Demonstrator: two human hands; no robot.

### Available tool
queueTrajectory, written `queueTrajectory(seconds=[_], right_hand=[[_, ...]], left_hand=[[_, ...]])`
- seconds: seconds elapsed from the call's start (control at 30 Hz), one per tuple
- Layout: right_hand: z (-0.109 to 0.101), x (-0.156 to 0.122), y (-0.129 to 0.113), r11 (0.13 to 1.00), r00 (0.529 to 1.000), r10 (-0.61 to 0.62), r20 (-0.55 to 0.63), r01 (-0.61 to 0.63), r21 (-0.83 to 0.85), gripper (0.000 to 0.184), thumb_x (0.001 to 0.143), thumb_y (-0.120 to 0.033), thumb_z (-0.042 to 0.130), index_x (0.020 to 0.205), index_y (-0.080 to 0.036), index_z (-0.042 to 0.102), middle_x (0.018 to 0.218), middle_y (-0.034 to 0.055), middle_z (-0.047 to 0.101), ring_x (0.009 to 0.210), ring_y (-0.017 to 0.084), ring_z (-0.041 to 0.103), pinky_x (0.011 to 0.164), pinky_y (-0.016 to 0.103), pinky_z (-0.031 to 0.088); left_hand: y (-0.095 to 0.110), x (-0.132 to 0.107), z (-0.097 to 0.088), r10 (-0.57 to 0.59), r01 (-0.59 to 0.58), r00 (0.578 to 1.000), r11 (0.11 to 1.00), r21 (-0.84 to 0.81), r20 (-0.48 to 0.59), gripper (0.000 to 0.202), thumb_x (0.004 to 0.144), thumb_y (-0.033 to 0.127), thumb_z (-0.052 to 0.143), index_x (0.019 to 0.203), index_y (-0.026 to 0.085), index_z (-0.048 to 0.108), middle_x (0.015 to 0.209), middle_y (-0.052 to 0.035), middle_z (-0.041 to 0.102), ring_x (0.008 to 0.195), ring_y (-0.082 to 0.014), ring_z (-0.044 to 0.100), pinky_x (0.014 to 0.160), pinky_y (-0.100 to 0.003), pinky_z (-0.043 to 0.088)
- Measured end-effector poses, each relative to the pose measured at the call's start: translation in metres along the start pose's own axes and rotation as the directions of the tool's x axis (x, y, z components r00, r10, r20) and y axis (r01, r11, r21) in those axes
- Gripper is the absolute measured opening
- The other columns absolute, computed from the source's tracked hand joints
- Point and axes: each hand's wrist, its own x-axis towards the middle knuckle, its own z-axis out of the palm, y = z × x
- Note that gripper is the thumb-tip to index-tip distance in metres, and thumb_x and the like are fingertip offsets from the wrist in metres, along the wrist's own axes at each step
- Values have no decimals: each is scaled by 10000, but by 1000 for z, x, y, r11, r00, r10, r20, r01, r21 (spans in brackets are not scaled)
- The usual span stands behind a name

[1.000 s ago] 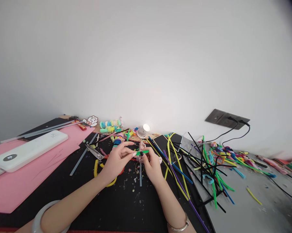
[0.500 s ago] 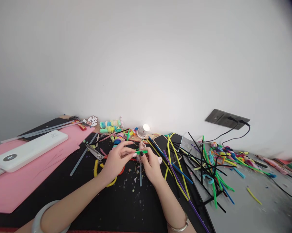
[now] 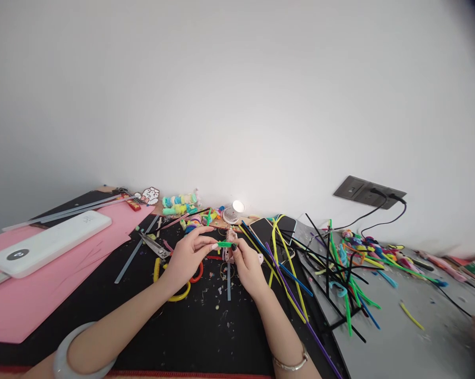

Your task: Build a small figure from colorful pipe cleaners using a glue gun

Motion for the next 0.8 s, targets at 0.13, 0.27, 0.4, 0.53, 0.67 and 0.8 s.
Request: queueTrajectory(seconds=[0.13, 0.27, 0.4, 0.53, 0.67, 0.8], right_hand=[[0, 1, -1, 1000, 1000, -4, -6, 4, -12, 247, 984, -327, 333, 861, -203, 508, 713, -6, 503, 638, 154, 479, 623, 257, 367], [1, 1, -1, 1000, 1000, -5, -12, 5, -9, 256, 986, -325, 330, 821, -208, 487, 701, -9, 501, 618, 147, 476, 601, 251, 360], [2, 1, -2, 1000, 1000, -13, -15, 13, 11, 259, 990, -327, 324, 805, -213, 466, 695, -11, 497, 606, 144, 473, 588, 247, 355], [3, 1, -1, 1000, 1000, -16, 14, 15, 27, 274, 992, -343, 315, 797, -217, 460, 693, -6, 495, 617, 152, 480, 591, 250, 360], [4, 1, 1, 1000, 999, -3, 52, 2, 14, 266, 990, -341, 310, 818, -220, 472, 697, -3, 503, 624, 161, 493, 590, 251, 365], [3, 0, 1, 999, 998, -4, 60, 7, -38, 225, 980, -296, 316, 866, -217, 492, 721, 2, 520, 651, 168, 501, 622, 259, 370]], left_hand=[[-1, 0, 0, -3, 3, 1000, 1000, -3, 16, 413, 765, 344, 660, 1130, 191, 541, 932, -58, 732, 931, -224, 700, 898, -381, 532], [-1, 0, 0, 8, -9, 1000, 1000, 7, 29, 419, 770, 351, 652, 1139, 192, 536, 924, -51, 723, 941, -223, 693, 902, -387, 532], [-2, -1, 1, 20, -21, 999, 1000, 23, 47, 448, 757, 353, 664, 1152, 193, 526, 922, -46, 699, 922, -225, 689, 882, -407, 545], [-4, 0, 1, 23, -24, 998, 1000, 18, 60, 456, 760, 347, 668, 1164, 199, 519, 936, -45, 684, 906, -214, 687, 872, -399, 549], [-6, 1, 1, 30, -31, 998, 999, 15, 62, 450, 763, 346, 666, 1161, 196, 518, 935, -48, 692, 903, -214, 690, 859, -388, 551], [-6, 0, 0, 33, -34, 998, 999, 38, 51, 438, 767, 349, 665, 1153, 198, 521, 917, -52, 702, 900, -223, 694, 858, -400, 551]])
